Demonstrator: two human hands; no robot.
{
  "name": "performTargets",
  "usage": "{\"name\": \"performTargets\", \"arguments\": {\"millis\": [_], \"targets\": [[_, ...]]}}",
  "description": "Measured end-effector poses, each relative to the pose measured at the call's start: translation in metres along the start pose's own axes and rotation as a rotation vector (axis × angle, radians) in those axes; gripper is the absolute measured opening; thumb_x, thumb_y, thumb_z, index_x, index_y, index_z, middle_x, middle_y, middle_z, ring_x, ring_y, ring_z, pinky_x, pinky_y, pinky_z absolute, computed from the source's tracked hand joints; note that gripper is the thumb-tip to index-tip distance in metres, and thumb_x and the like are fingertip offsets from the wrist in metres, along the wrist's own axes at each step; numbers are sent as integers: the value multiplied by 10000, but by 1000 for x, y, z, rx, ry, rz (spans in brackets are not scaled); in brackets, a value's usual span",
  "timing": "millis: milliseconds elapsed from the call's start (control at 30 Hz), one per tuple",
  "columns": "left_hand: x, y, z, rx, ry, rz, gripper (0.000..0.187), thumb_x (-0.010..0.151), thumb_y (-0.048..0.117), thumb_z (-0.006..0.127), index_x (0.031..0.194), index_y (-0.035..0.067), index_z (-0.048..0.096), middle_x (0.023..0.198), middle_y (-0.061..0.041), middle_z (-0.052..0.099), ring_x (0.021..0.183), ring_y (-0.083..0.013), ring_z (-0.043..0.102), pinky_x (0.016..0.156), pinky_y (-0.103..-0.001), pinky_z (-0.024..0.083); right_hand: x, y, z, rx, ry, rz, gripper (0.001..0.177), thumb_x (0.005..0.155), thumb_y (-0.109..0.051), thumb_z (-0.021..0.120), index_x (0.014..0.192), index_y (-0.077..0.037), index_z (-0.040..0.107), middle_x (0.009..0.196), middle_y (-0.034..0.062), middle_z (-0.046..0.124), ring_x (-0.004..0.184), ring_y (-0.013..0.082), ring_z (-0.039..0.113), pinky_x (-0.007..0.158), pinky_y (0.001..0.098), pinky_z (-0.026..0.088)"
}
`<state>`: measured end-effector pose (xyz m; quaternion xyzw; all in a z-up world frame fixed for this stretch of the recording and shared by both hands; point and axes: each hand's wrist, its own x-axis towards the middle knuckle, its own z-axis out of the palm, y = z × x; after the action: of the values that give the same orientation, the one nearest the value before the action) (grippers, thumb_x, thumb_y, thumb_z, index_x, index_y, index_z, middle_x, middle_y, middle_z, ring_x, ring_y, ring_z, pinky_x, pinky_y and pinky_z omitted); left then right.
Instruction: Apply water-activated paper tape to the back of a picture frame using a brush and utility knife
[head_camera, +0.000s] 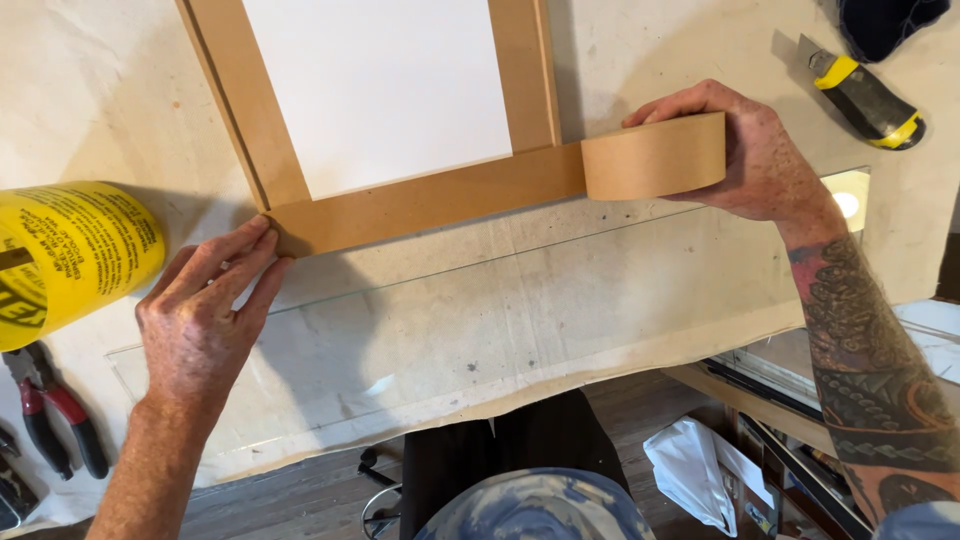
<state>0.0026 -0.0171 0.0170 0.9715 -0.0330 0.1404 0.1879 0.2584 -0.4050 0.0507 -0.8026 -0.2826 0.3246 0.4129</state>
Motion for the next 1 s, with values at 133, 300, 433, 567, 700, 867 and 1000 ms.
{"name": "performTargets", "arguments": {"millis": [133,300,433,567,700,867,1000], "targets": [[1,0,-2,-8,-5,0,139,939,-26,835,1061,0,774,1176,-91,720,916,-201,679,823,-333,573,2,-3,1,-60,-25,-6,529,717,-20,793,1159,-70,505,1254,117,634,1197,236,568,961,346,435],[0,-1,0,0,4,-5,144,945,-12,844,1067,22,777,1177,-66,720,905,-211,677,820,-327,576,5,-5,1,-119,-70,17,587,689,-8,803,1186,-68,497,1277,125,623,1205,262,571,927,359,459],[-2,-5,-1,12,8,9,115,957,18,828,1060,26,775,1177,-60,718,876,-212,674,808,-323,570,9,-7,3,-183,-114,-46,626,685,-9,809,1207,-42,466,1298,153,596,1241,292,561,948,367,473],[-2,-5,-2,10,2,-2,128,947,24,833,1062,29,776,1172,-54,721,856,-202,666,813,-321,581,11,-7,5,-210,-130,-36,643,667,5,816,1204,-32,464,1303,158,597,1243,302,563,956,385,484],[2,-7,-3,-8,14,16,127,942,22,814,1060,12,768,1172,-84,723,879,-200,678,828,-327,573,12,-7,6,-266,-154,-54,617,685,22,794,1197,-17,452,1300,175,594,1238,317,572,968,389,494],[4,-10,-2,-42,36,-5,117,938,38,814,1043,27,764,1145,-48,723,848,-194,664,800,-308,572,14,-12,10,-309,-156,-7,598,706,10,781,1209,-7,457,1308,175,587,1237,325,570,1002,408,495],[4,-14,1,-101,62,-6,128,927,37,803,1044,18,751,1136,-67,721,848,-207,671,809,-317,567,15,-20,13,-345,-140,96,601,704,15,768,1224,-8,468,1317,168,594,1226,320,572,972,404,494]]}}
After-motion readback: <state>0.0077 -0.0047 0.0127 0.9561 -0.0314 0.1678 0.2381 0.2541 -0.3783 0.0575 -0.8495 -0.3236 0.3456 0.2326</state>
